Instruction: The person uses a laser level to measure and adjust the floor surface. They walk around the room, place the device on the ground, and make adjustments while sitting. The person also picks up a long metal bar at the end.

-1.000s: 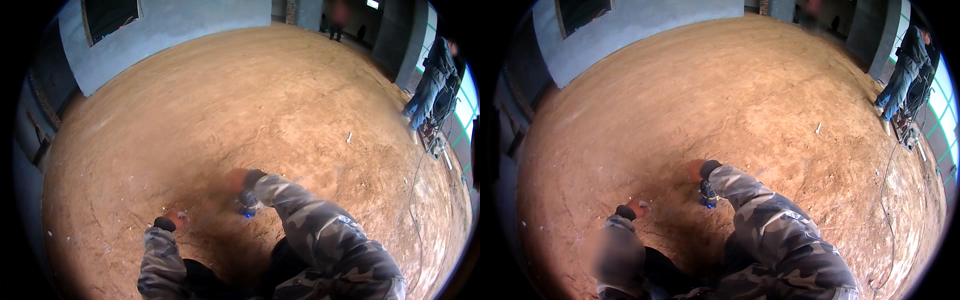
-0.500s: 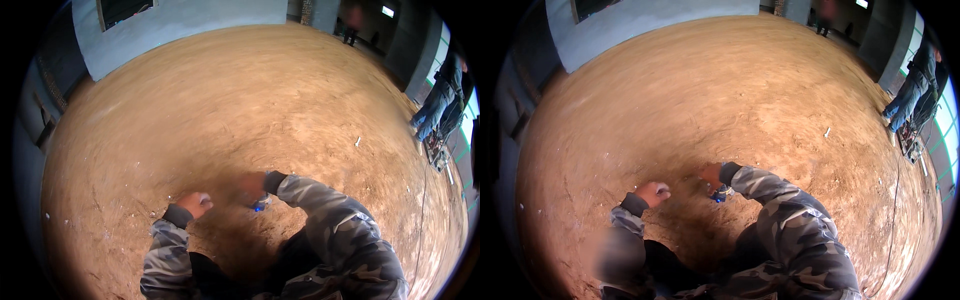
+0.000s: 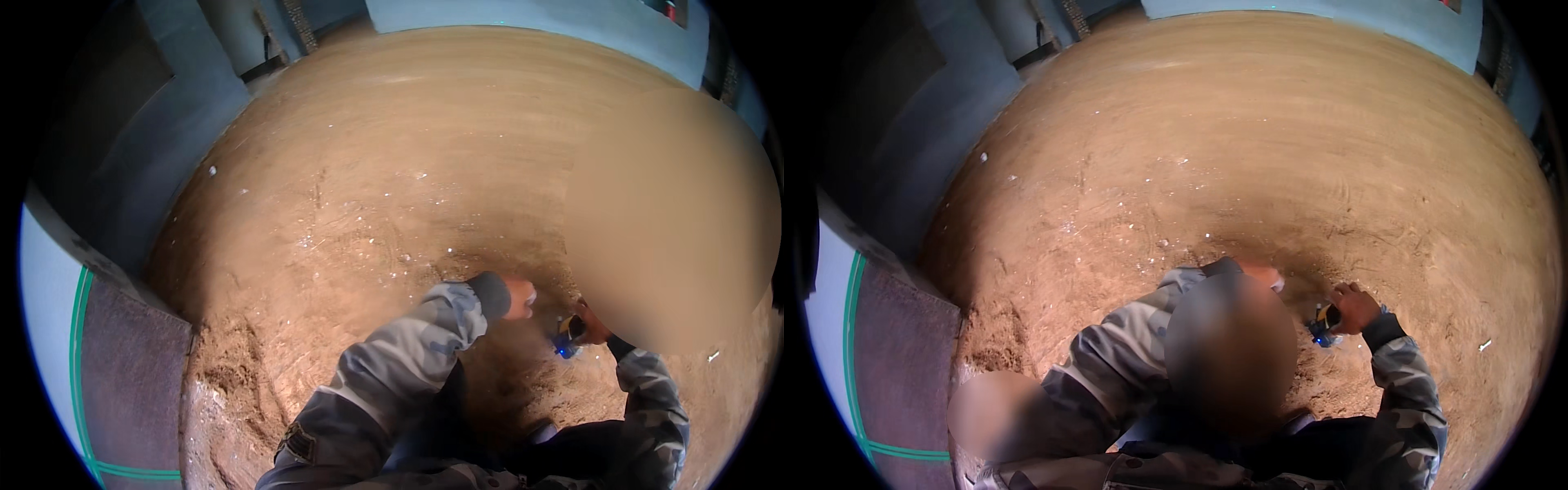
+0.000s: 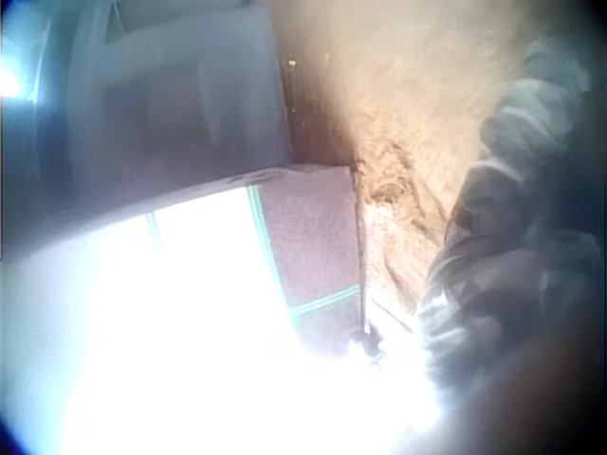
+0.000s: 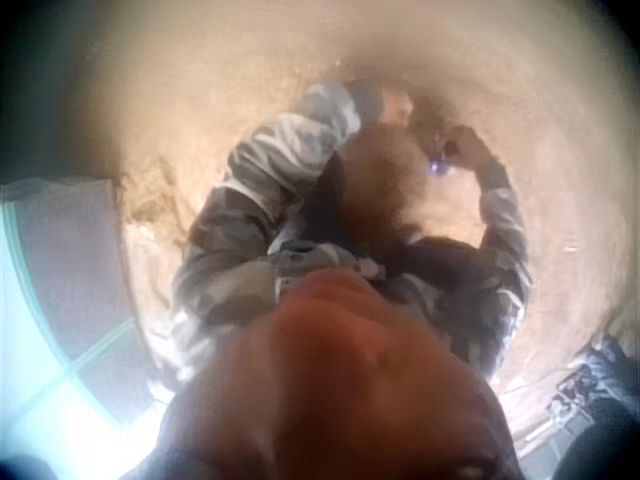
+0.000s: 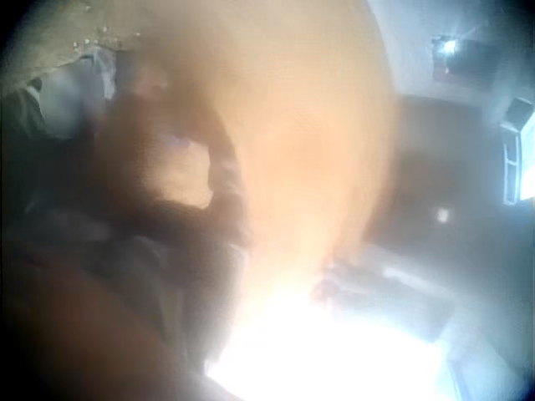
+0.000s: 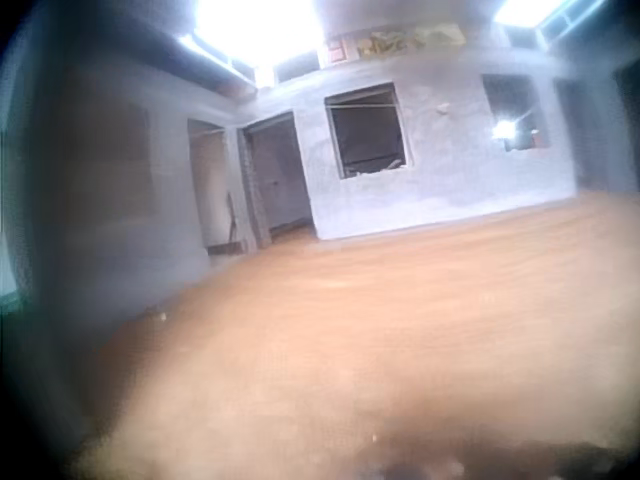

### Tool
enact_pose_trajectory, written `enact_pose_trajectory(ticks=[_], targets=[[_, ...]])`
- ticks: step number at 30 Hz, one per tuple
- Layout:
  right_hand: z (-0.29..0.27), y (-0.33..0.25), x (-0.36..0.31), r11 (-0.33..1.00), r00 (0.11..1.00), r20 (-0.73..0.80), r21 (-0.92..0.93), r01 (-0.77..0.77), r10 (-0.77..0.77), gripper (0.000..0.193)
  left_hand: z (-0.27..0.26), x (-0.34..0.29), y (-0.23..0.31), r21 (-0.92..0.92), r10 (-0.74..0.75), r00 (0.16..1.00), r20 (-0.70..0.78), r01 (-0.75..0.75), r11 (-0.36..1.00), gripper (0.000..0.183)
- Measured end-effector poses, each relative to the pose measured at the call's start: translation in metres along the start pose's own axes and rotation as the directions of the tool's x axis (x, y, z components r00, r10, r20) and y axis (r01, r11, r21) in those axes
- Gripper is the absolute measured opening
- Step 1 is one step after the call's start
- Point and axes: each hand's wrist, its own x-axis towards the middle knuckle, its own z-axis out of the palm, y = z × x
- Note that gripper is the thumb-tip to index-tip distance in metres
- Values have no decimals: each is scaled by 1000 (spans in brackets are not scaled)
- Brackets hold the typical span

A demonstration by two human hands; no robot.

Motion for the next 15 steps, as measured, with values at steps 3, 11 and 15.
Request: enact_pose_trajectory(ticks=[3, 11, 15], targets=[[-5, -1, -9, 997, 996, 35, -9, -81, 81, 78, -9, 1, 11, -22, 21, 999, 24, -21, 1000, 30], [36, 33, -6, 999, 983, -177, -5, 47, -47, 70, 16, 35, -6, 29, 66, 997, 28, -67, 997, 29], [37, 34, -7, 995, 975, -203, -53, 80, -89, 69, 23, 38, -15, 5, 64, 998, 12, -64, 998, 30]])
